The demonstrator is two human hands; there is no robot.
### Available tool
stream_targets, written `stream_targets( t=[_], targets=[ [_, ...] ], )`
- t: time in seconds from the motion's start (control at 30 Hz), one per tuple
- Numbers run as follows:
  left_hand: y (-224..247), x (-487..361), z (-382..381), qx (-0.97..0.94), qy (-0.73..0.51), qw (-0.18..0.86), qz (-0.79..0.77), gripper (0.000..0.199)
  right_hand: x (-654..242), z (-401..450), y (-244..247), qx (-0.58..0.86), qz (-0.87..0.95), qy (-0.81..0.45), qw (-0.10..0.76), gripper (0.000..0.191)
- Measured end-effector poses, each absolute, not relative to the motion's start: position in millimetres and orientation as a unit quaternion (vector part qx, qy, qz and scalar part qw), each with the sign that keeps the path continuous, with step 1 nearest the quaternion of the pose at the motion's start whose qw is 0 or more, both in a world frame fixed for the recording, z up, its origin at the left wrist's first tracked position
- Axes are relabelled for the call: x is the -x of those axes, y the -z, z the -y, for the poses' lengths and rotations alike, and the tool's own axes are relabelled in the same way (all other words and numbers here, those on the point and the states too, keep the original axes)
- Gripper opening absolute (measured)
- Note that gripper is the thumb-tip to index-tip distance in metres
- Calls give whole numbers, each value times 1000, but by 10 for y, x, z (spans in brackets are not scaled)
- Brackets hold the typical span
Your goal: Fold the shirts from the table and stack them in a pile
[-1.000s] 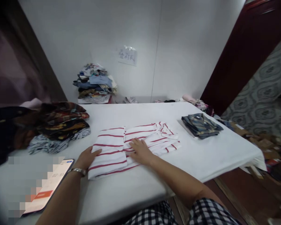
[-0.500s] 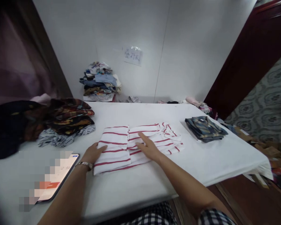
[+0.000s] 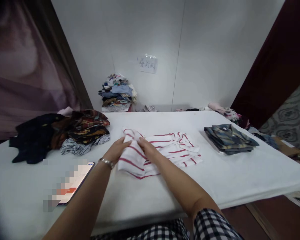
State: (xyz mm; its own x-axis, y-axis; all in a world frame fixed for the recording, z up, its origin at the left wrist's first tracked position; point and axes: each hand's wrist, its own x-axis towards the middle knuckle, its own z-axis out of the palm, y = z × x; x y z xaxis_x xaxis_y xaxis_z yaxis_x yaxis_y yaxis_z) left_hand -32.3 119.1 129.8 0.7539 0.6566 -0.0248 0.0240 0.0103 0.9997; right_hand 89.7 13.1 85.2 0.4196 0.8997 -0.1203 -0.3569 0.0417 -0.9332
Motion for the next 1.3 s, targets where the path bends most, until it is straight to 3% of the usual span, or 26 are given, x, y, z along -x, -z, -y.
stream_targets(
  t=[0.07,0.13,0.3,0.43,0.7,0.93,1.17,1.3],
  targets=[
    [-1458,3,-964,-652,-198,705,-198,58,-1165,89,-874,446,245,-489,708,60],
    [-1485,-259,-796,-655,-181,714,-167,67,-1454,361,-850,425,212,-485,734,65],
    [-990,-438,-731,-751,-239,545,-286,44,-1880,1065,-668,487,137,-460,730,62],
    [-662,-353,-787,-771,-202,453,-399,50,-1883,1302,-594,572,156,-442,673,50],
    [-650,-414,-709,-751,-130,482,-432,70,-1760,1290,-638,686,185,-378,594,90],
    [-652,-509,-617,-779,-227,467,-351,68,-1714,1398,-510,707,214,-286,610,87],
    [-619,-499,-681,-760,-141,468,-429,74,-1706,1476,-439,693,188,-356,598,93],
    [-729,-502,-691,-764,-128,484,-407,46,-1663,1434,-484,721,220,-314,577,89]
  ],
)
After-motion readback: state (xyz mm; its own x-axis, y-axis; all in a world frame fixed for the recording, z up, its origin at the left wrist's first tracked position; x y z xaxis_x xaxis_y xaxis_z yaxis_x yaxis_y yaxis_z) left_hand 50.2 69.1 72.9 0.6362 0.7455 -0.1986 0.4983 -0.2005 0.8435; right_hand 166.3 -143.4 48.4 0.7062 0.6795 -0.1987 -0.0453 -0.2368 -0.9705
